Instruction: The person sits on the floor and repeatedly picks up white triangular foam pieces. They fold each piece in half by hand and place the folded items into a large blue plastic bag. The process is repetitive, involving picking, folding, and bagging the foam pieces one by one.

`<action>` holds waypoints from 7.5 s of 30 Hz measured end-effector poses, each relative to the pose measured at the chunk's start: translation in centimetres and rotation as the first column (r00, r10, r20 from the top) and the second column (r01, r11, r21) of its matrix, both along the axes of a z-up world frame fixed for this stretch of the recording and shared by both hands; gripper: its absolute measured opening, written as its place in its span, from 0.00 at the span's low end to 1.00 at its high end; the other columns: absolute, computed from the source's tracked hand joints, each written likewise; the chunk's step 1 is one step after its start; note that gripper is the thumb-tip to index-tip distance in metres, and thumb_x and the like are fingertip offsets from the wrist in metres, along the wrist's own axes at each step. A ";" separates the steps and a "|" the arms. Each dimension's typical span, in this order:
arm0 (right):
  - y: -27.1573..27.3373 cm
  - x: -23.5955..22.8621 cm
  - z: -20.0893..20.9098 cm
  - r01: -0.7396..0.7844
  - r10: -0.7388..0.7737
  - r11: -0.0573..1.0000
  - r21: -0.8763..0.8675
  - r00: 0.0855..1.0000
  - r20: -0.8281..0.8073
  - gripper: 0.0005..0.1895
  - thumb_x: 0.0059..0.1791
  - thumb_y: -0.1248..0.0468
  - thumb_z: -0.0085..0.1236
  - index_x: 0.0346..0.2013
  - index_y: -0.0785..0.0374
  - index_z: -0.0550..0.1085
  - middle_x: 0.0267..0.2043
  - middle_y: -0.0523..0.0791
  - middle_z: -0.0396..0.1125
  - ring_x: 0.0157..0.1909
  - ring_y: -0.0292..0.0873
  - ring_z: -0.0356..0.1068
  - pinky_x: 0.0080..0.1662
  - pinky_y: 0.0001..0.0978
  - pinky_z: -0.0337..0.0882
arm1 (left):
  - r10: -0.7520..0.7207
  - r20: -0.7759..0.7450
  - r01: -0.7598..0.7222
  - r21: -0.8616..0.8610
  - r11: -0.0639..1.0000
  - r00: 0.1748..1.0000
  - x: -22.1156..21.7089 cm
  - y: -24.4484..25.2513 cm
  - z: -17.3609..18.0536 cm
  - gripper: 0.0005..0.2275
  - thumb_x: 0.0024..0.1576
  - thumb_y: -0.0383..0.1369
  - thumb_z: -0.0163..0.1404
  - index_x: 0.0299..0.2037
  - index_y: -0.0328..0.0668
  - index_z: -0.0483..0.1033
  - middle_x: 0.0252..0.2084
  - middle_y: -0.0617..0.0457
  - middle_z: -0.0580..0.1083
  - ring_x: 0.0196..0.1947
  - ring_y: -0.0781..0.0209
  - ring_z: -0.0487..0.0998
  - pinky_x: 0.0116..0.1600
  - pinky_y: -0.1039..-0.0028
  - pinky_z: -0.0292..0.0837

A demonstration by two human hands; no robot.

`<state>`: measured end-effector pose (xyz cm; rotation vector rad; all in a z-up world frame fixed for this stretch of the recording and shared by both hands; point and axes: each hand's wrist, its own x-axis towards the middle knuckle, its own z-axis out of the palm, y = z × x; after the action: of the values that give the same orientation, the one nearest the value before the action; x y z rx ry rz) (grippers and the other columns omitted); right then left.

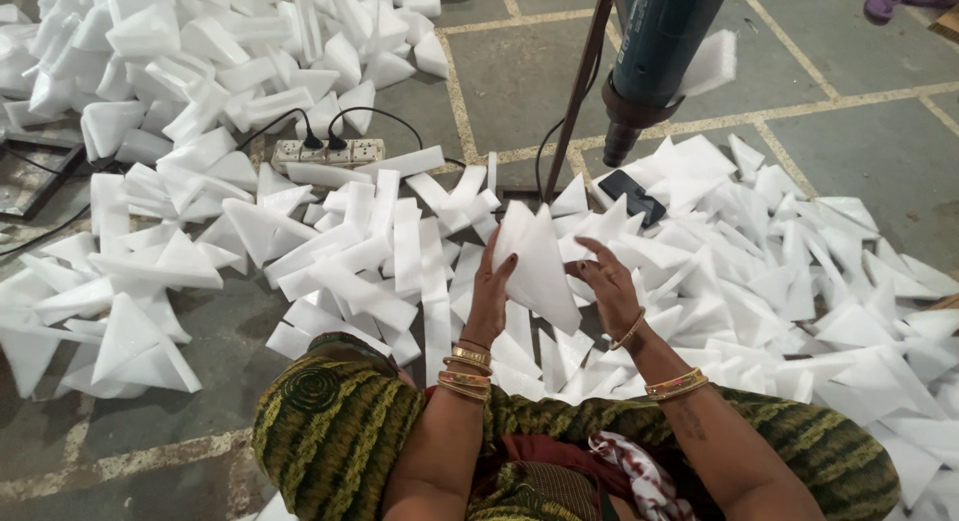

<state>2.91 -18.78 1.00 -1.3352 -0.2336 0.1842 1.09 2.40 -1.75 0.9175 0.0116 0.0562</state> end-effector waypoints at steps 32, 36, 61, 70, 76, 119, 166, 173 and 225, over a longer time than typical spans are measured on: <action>-4.3 3.1 -1.1 0.115 -0.103 0.988 -0.101 0.988 0.112 0.28 0.48 0.77 0.58 0.63 0.64 0.72 0.56 0.40 0.71 0.55 0.33 0.68 0.57 0.24 0.69 | -0.110 0.256 0.081 0.121 0.989 0.960 4.2 -6.9 0.6 0.23 0.71 0.33 0.34 0.77 0.46 0.52 0.80 0.55 0.50 0.79 0.62 0.48 0.78 0.71 0.42; -6.1 5.2 -0.2 0.143 -0.140 0.986 -0.089 0.989 0.037 0.27 0.49 0.78 0.58 0.64 0.65 0.72 0.51 0.42 0.72 0.50 0.34 0.68 0.53 0.26 0.70 | -0.133 0.308 0.085 0.165 0.983 0.942 6.4 -8.3 1.5 0.24 0.71 0.33 0.34 0.78 0.48 0.48 0.81 0.56 0.48 0.79 0.61 0.48 0.78 0.70 0.41; -2.9 3.7 0.2 0.141 -0.060 0.918 -0.372 0.974 0.220 0.27 0.48 0.73 0.62 0.62 0.59 0.75 0.38 0.42 0.68 0.42 0.35 0.64 0.49 0.27 0.68 | -0.115 0.226 0.043 0.301 0.953 0.967 2.4 -6.0 3.1 0.27 0.66 0.27 0.43 0.77 0.48 0.50 0.79 0.51 0.52 0.76 0.58 0.54 0.74 0.69 0.52; -0.3 1.3 -0.2 0.085 0.012 0.914 -0.397 0.972 0.235 0.27 0.47 0.73 0.62 0.61 0.60 0.75 0.39 0.42 0.68 0.41 0.35 0.63 0.47 0.27 0.69 | -0.012 0.304 -0.144 0.485 0.863 0.953 -1.5 -4.3 2.5 0.27 0.68 0.27 0.41 0.78 0.48 0.48 0.80 0.49 0.51 0.78 0.55 0.53 0.75 0.69 0.53; 0.8 0.9 -0.5 0.059 0.045 0.910 -0.409 0.970 0.240 0.27 0.48 0.73 0.62 0.63 0.60 0.74 0.38 0.44 0.66 0.42 0.36 0.62 0.49 0.28 0.67 | 0.048 0.320 -0.198 0.457 0.867 0.946 -2.1 -3.7 1.8 0.25 0.70 0.30 0.38 0.78 0.48 0.49 0.80 0.50 0.52 0.78 0.54 0.54 0.75 0.68 0.54; 4.1 -3.7 2.0 0.588 0.405 0.519 -0.621 0.470 0.784 0.21 0.48 0.62 0.62 0.58 0.52 0.77 0.35 0.37 0.70 0.41 0.41 0.68 0.55 0.46 0.54 | 0.069 0.228 -0.125 0.239 0.963 0.971 -0.6 0.9 -1.0 0.22 0.71 0.39 0.37 0.73 0.41 0.62 0.68 0.49 0.68 0.60 0.65 0.69 0.59 0.77 0.67; -1.8 -18.0 25.4 0.032 0.434 0.873 -0.486 0.404 0.805 0.10 0.52 0.63 0.57 0.41 0.68 0.77 0.39 0.43 0.73 0.42 0.40 0.76 0.57 0.51 0.71 | 0.474 -0.439 0.171 0.845 0.507 0.763 -0.8 7.7 -21.1 0.25 0.53 0.39 0.59 0.58 0.33 0.74 0.55 0.38 0.76 0.55 0.44 0.78 0.61 0.62 0.72; -5.2 -2.4 14.8 0.065 0.509 0.518 -0.853 0.778 0.368 0.13 0.47 0.60 0.63 0.46 0.57 0.81 0.36 0.45 0.77 0.37 0.42 0.75 0.41 0.38 0.73 | 0.486 -0.503 0.202 0.814 0.545 0.715 -0.8 6.1 -21.3 0.27 0.50 0.37 0.60 0.59 0.32 0.73 0.58 0.37 0.74 0.59 0.42 0.75 0.63 0.62 0.69; -0.1 5.6 -19.2 -0.180 0.257 0.257 -0.949 0.960 -0.112 0.24 0.41 0.50 0.68 0.41 0.64 0.75 0.45 0.53 0.73 0.47 0.54 0.73 0.52 0.43 0.72 | 0.321 -0.377 -0.110 0.486 0.867 0.869 2.9 0.3 -19.1 0.32 0.50 0.25 0.51 0.69 0.38 0.59 0.59 0.40 0.73 0.56 0.46 0.74 0.59 0.62 0.71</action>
<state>8.56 -18.90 -18.17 -2.5727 -0.3988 0.6001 3.96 2.75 -20.83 1.3808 0.5606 0.0623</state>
